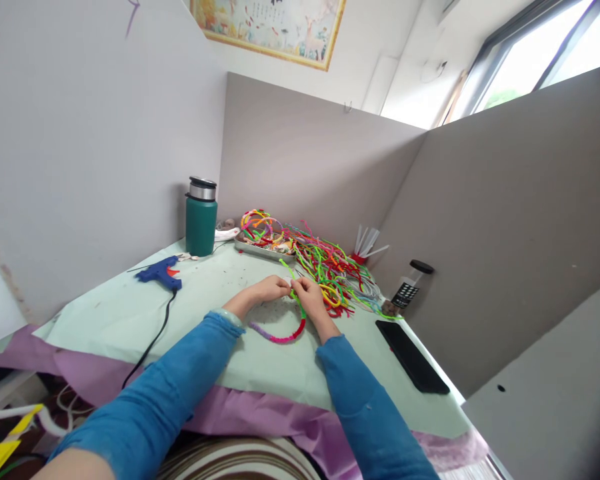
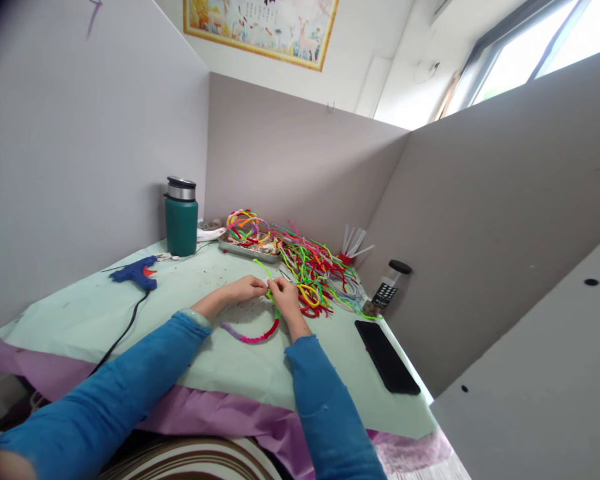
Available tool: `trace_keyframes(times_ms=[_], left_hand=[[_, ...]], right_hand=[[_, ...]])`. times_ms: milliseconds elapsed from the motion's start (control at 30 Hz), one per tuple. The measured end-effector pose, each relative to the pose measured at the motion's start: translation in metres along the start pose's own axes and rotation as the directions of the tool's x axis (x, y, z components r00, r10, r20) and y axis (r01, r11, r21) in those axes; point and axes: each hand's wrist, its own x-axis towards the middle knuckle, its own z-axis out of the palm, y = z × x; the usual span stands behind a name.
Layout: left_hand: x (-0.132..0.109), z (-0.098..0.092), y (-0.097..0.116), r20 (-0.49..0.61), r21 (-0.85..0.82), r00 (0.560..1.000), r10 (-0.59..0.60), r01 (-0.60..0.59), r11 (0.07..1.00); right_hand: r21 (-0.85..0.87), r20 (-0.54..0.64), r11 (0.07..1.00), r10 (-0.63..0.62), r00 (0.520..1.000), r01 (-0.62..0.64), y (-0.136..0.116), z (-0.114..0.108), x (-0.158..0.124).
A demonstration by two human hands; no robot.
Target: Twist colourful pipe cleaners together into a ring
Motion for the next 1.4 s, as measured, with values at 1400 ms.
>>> trace_keyframes(times_ms=[1400], left_hand=[[0.004,0.001,-0.01,0.015,0.072,0.999,0.044,-0.045,0.996]], right_hand=[[-0.087,0.019,0.995,-0.053,0.998,0.054,0.0,0.001,-0.004]])
